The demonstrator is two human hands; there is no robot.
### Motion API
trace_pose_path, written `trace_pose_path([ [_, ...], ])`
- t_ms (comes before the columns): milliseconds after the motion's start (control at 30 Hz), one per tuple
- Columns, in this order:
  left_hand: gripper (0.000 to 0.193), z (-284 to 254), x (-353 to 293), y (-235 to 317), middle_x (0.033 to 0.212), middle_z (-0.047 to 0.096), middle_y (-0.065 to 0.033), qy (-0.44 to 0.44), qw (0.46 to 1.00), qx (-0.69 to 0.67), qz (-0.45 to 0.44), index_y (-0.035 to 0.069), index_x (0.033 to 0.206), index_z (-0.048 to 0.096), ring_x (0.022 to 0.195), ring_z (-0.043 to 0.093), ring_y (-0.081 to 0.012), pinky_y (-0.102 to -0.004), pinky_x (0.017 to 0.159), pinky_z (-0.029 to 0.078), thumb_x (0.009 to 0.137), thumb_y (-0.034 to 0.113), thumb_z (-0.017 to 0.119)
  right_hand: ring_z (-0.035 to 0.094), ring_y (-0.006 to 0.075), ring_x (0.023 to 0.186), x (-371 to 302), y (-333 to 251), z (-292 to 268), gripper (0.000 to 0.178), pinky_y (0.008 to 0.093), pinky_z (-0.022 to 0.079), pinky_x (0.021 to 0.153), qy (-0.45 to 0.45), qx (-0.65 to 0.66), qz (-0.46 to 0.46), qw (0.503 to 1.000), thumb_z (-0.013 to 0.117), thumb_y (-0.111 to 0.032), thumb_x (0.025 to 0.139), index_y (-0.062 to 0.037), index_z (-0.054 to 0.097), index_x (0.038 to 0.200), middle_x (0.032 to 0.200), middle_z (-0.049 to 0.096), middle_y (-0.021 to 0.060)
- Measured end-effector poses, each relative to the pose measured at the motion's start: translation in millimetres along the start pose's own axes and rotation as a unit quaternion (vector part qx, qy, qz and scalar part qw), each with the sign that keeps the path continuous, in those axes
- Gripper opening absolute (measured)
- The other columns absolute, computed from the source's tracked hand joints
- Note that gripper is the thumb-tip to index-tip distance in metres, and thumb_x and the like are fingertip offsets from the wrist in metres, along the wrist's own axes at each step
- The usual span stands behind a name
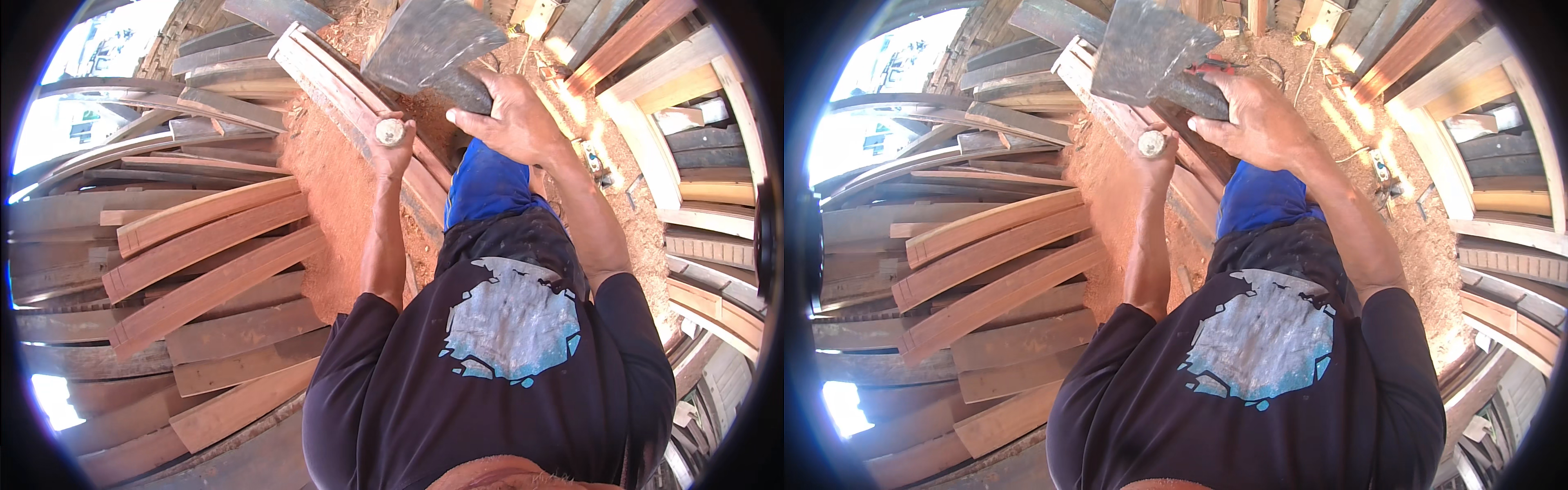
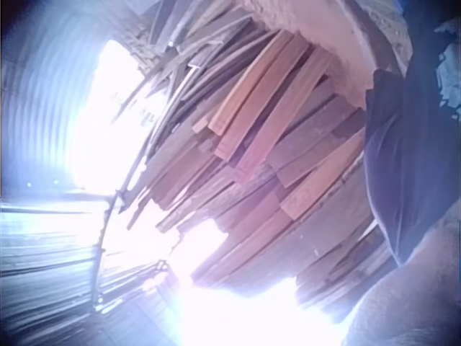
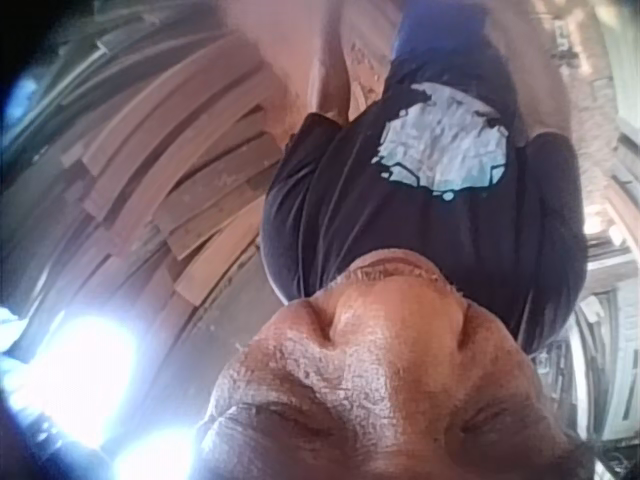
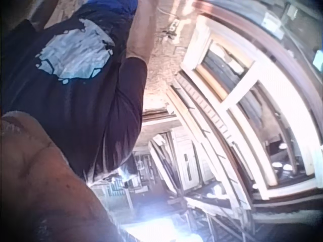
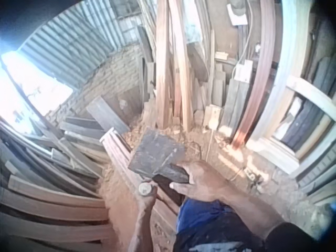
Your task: The person uses a hand chisel and a wooden mallet to shape a long wooden plank. They repeatedly strike the chisel to remove wood shavings, rotating the plank to work on different edges. The person continues this process throughout the clip, focusing on smoothing and refining the plank's surface.
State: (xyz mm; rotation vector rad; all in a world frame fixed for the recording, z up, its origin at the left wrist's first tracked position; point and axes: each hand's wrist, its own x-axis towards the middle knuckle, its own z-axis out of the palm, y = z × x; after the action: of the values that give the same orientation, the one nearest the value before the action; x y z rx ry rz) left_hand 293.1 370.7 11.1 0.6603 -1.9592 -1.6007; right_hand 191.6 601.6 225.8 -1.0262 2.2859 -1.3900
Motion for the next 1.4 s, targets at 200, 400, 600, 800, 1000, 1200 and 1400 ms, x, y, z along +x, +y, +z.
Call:
trace_pose_path([
  [200, 0.029, 1.0, -17.4, 6.9, 0.101, 0.072, -0.0059, -0.044, 0.997, 0.024, 0.052, 0.001, 0.108, 0.068, 0.091, 0.067, -0.0129, -0.0287, 0.082, 0.055, 0.084, 0.009, 0.082, 0.07, 0.0426, 0.098, -0.2, 34.8, 42.3, 0.047, 0.0506, 0.055, 0.088, -0.032, -0.093, -0.047, 0.994, 0.073, -0.028, 0.087, 0.0009, 0.065, 0.123, 0.1, 0.073, 0.0245],
  [400, 0.04, 5.7, -35.7, 20.9, 0.107, 0.071, -0.0079, -0.051, 0.995, 0.057, 0.063, 0.0, 0.115, 0.064, 0.097, 0.067, -0.0173, -0.0312, 0.086, 0.055, 0.079, 0.005, 0.082, 0.069, 0.0461, 0.096, -9.8, 61.3, 43.3, 0.046, 0.0526, 0.055, 0.084, -0.201, -0.218, 0.049, 0.954, 0.074, -0.025, 0.085, 0.002, 0.065, 0.121, 0.097, 0.072, 0.0255],
  [600, 0.029, 8.6, 5.8, -22.5, 0.105, 0.065, -0.0062, 0.128, 0.989, -0.044, 0.053, 0.002, 0.11, 0.062, 0.094, 0.064, -0.0141, -0.0262, 0.082, 0.053, 0.086, 0.0, 0.078, 0.069, 0.0417, 0.091, -17.9, 64.7, 36.5, 0.053, 0.0489, 0.053, 0.082, -0.076, -0.061, 0.053, 0.994, 0.076, -0.025, 0.085, -0.0009, 0.063, 0.13, 0.093, 0.069, 0.0266],
  [800, 0.028, 11.0, 13.8, 13.0, 0.098, 0.066, -0.0037, 0.018, 1.0, 0.021, 0.006, 0.004, 0.105, 0.065, 0.09, 0.063, -0.0116, -0.0273, 0.08, 0.054, 0.085, 0.008, 0.084, 0.067, 0.021, 0.097, -16.0, 35.1, 8.6, 0.054, 0.0366, 0.052, 0.091, -0.02, 0.043, 0.064, 0.997, 0.074, -0.023, 0.087, 0.0027, 0.061, 0.133, 0.106, 0.072, 0.0215],
  [1000, 0.029, 7.5, -2.7, 7.9, 0.096, 0.068, -0.0036, -0.058, 0.997, 0.034, 0.036, 0.003, 0.106, 0.065, 0.086, 0.064, -0.0108, -0.0282, 0.079, 0.055, 0.084, 0.005, 0.084, 0.072, 0.0362, 0.096, -4.4, 36.9, 24.6, 0.049, 0.0432, 0.055, 0.088, 0.026, -0.045, -0.002, 0.999, 0.075, -0.023, 0.086, -0.0005, 0.063, 0.128, 0.102, 0.072, 0.026],
  [1200, 0.036, 15.2, -19.7, 26.6, 0.103, 0.071, -0.0062, -0.054, 0.992, 0.067, 0.094, 0.002, 0.113, 0.063, 0.092, 0.067, -0.013, -0.0294, 0.08, 0.056, 0.082, 0.0, 0.081, 0.069, 0.0432, 0.096, -2.7, 71.1, 49.4, 0.04, 0.0535, 0.053, 0.083, -0.193, -0.203, 0.067, 0.957, 0.075, -0.028, 0.086, -0.0034, 0.064, 0.116, 0.097, 0.071, 0.0244],
  [1400, 0.032, 4.7, -5.2, -0.5, 0.093, 0.069, -0.0033, -0.018, 0.999, 0.034, 0.018, 0.001, 0.108, 0.064, 0.086, 0.065, -0.0115, -0.0274, 0.077, 0.054, 0.082, 0.004, 0.082, 0.068, 0.0424, 0.09, -9.6, 34.1, 24.7, 0.051, 0.0499, 0.053, 0.079, -0.048, -0.041, 0.037, 0.997, 0.074, -0.027, 0.086, 0.0031, 0.063, 0.126, 0.093, 0.069, 0.0267],
])
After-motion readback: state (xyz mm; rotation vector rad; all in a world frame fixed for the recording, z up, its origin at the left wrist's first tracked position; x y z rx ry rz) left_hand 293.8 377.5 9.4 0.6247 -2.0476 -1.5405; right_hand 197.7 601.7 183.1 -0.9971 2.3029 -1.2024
